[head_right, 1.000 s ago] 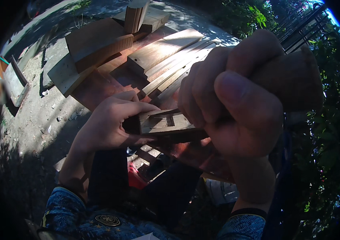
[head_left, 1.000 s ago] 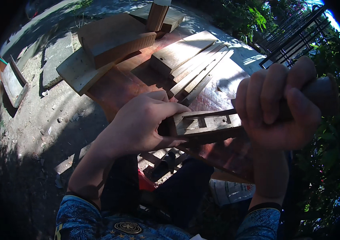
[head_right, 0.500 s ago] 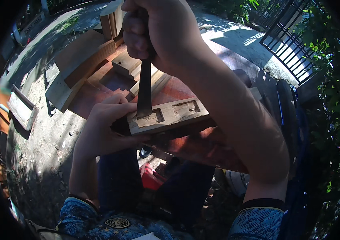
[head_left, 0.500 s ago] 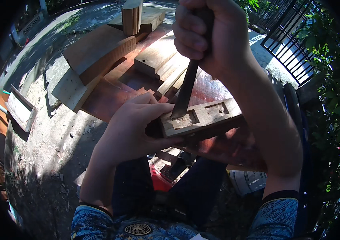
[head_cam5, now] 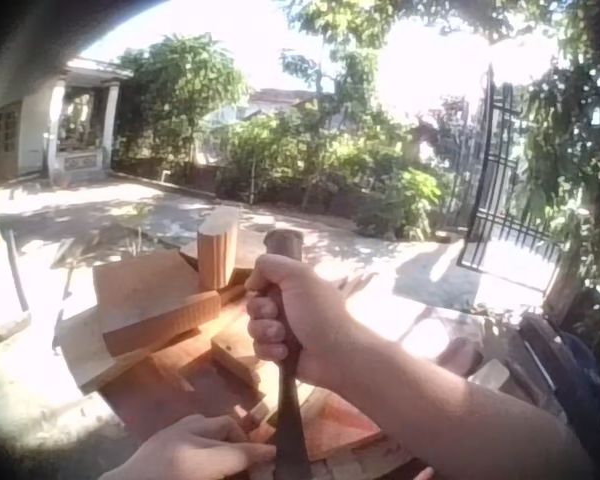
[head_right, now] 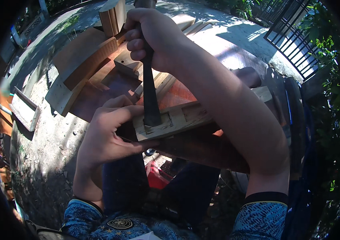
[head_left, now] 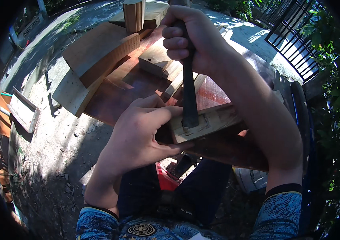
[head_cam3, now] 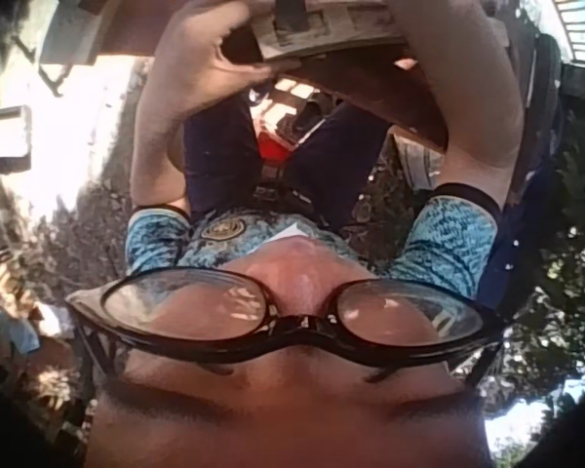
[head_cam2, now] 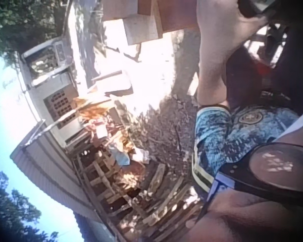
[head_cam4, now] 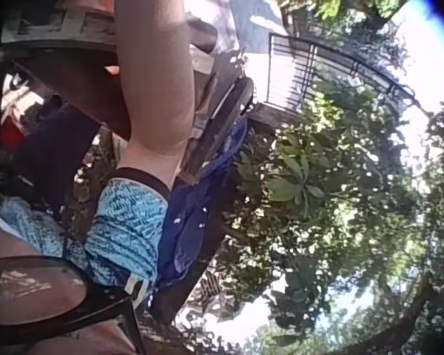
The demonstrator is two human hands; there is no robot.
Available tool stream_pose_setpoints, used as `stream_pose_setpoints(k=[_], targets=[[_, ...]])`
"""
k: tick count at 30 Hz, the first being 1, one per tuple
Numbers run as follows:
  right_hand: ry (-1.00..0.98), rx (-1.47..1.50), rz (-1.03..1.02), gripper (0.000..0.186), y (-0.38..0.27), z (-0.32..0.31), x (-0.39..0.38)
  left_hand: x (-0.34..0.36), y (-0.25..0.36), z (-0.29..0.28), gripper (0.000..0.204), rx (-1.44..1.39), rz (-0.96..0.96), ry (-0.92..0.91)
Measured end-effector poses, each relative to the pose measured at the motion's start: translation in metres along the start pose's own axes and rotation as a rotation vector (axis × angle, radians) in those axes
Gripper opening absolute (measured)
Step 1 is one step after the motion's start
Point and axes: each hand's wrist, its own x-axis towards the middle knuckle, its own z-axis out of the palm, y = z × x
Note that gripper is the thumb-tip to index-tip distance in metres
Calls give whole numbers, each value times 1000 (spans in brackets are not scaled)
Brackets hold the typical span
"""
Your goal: Chisel wood into a specific shape
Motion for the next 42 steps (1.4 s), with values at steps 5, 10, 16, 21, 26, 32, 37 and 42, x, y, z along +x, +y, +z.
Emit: stream_pose_setpoints(k=[5,10,16,21,26,32,37,42], targets=[[109,-10,37,15,-5,5,-13,-1,4,-1,61,33,-30,-4],[193,-30,17,18,-6,14,-24,-2,4,-1,60,50,-54,-6],[82,38,-45,21,-13,6,-28,-3,1,1,61,31,-20,32],[74,86,-73,29,-25,-3,-32,-7,5,3,66,72,-70,40],[70,36,-13,21,-19,-4,-21,-4,5,2,60,109,-48,46],[69,7,57,15,-12,-10,-14,-4,9,0,59,156,-35,36],[62,48,121,17,-7,-7,-15,-3,8,-2,61,190,-14,-6],[80,-32,84,21,-3,4,-27,-7,6,0,62,186,-10,-34]])
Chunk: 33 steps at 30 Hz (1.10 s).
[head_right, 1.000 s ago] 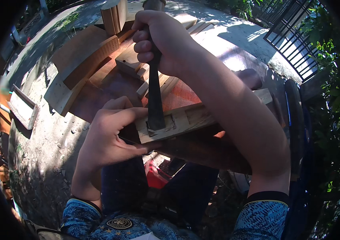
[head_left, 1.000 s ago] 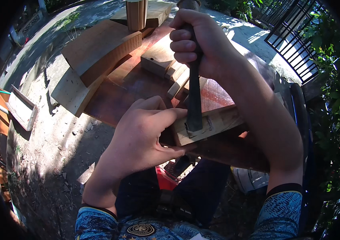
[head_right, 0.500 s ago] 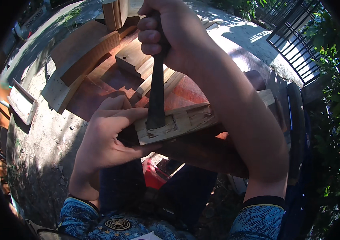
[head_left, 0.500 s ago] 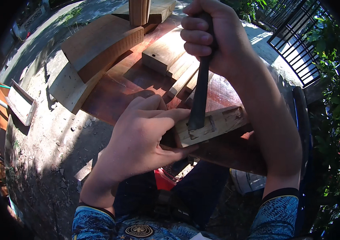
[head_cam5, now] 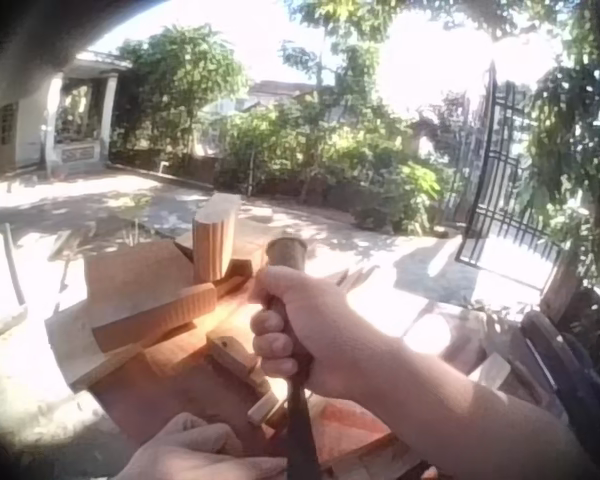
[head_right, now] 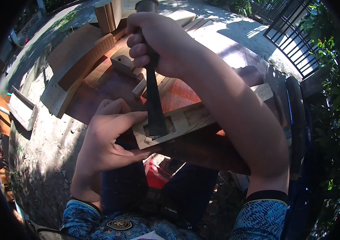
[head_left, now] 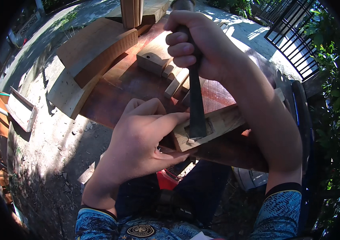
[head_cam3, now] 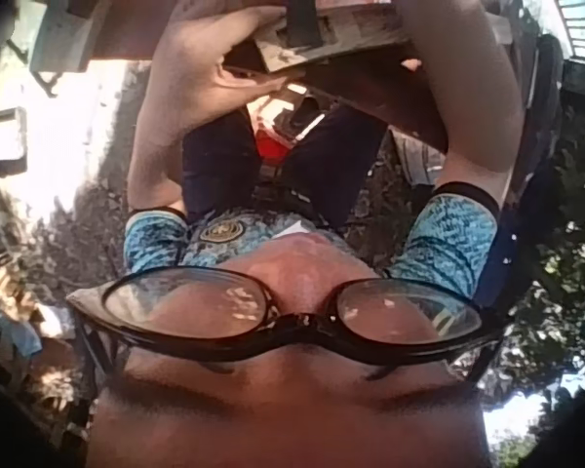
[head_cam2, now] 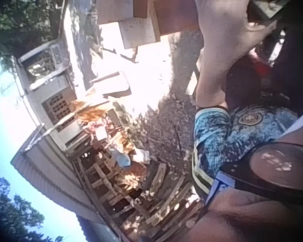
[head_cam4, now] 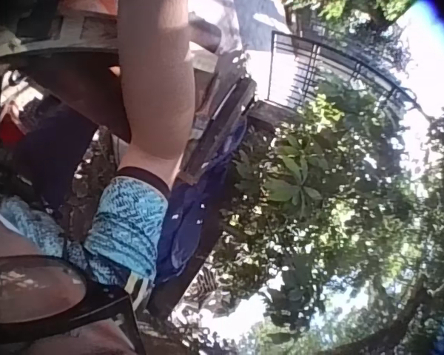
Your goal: Chisel wood into a specific shape
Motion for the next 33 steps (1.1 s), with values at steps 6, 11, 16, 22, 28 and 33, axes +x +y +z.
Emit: stream_pose_setpoints(k=[6,11,16,22,28,33], targets=[[-57,52,-114,26,-12,9,-21,6,2,1,64,-6,113,113],[-271,-93,-549,14,-39,9,-60,21,-5,0,62,-68,124,159],[-490,-274,-787,12,-24,23,-81,10,-6,-14,69,-148,96,50],[-263,-269,-717,20,-6,28,-96,10,-7,-20,74,-231,74,-110],[-240,-335,-593,17,7,18,-126,7,-19,-20,68,-273,116,-170],[-288,-174,-541,20,17,13,-122,3,-21,-12,66,-266,120,-124]])
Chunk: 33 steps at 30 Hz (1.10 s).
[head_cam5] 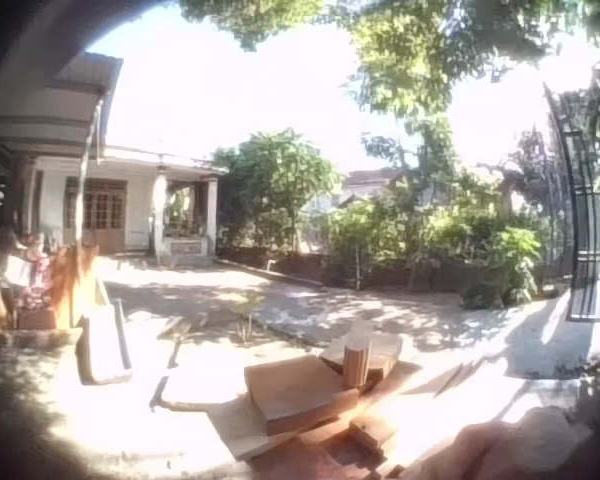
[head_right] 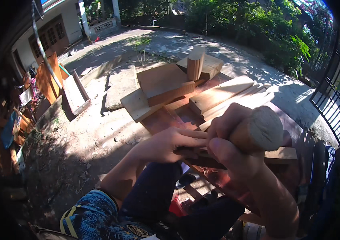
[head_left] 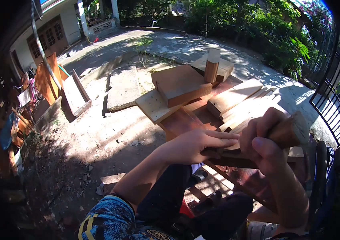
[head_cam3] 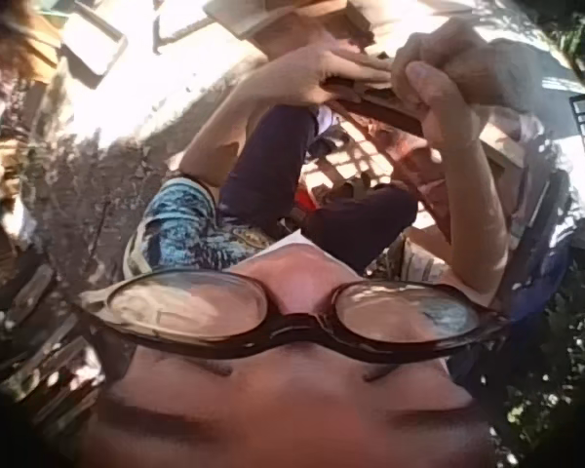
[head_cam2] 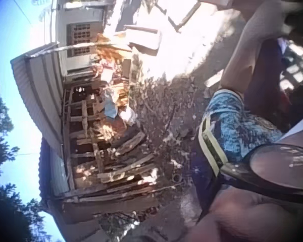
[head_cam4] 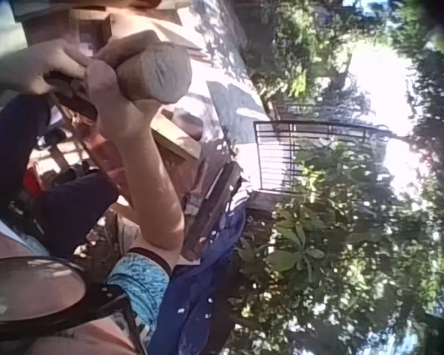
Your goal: Chisel wood into a specific shape
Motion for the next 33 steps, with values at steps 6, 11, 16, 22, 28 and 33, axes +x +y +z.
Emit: stream_pose_setpoints(k=[6,11,16,22,28,33], targets=[[-8,63,-162,17,16,-16,6,1,4,7,64,36,72,87],[53,73,-215,13,27,-22,-9,0,-4,14,69,94,88,115],[73,-406,-271,11,32,-20,-8,-1,-4,15,71,-2,34,101],[-25,-875,-190,19,9,-22,-25,0,-5,17,68,25,60,102],[-240,-1146,-461,26,37,-33,-42,-3,-8,20,66,203,57,131],[-294,-1154,-560,30,49,-42,-49,-4,-7,21,67,73,20,142]])
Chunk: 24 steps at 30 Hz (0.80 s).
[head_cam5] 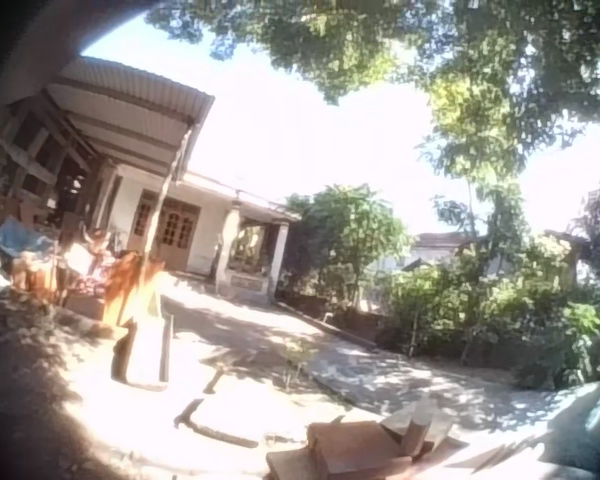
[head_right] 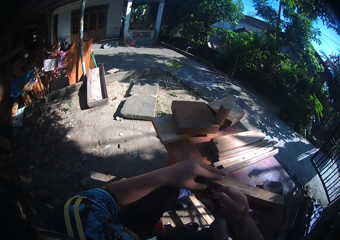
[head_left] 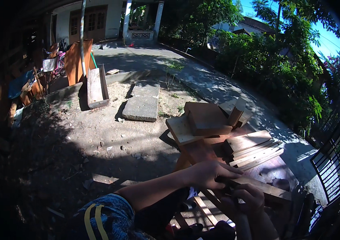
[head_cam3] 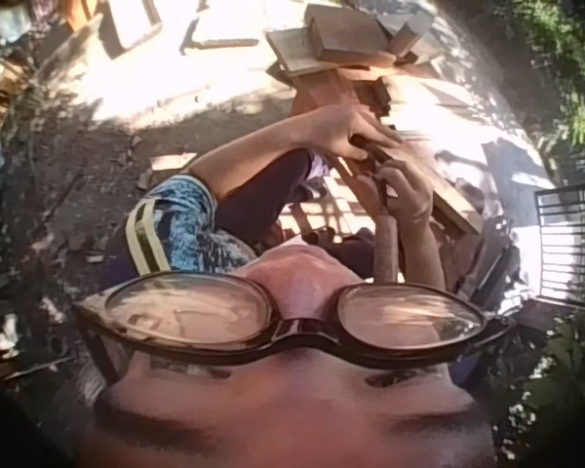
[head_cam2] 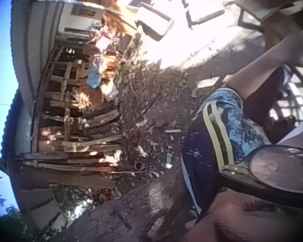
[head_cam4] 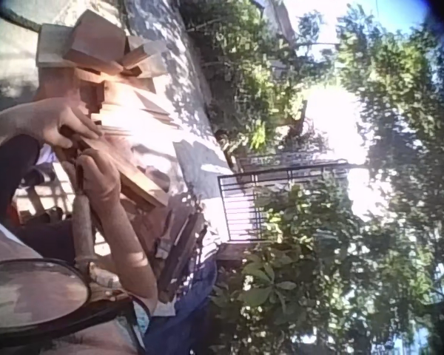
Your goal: Chisel wood into a specific shape
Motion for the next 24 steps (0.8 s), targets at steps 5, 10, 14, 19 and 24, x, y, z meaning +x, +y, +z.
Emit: stream_pose_setpoints(k=[5,10,14,19,24], targets=[[16,193,320,24,-8,-3,0,1,0,2,60,56,83,45],[-2,97,299,19,-8,-6,1,0,3,7,53,80,-23,67],[48,149,309,15,-10,0,2,6,8,7,52,111,-32,59],[181,37,170,12,1,2,-2,12,10,1,55,45,-77,-2],[71,43,189,14,12,-8,-6,22,16,3,49,227,-81,-84]])
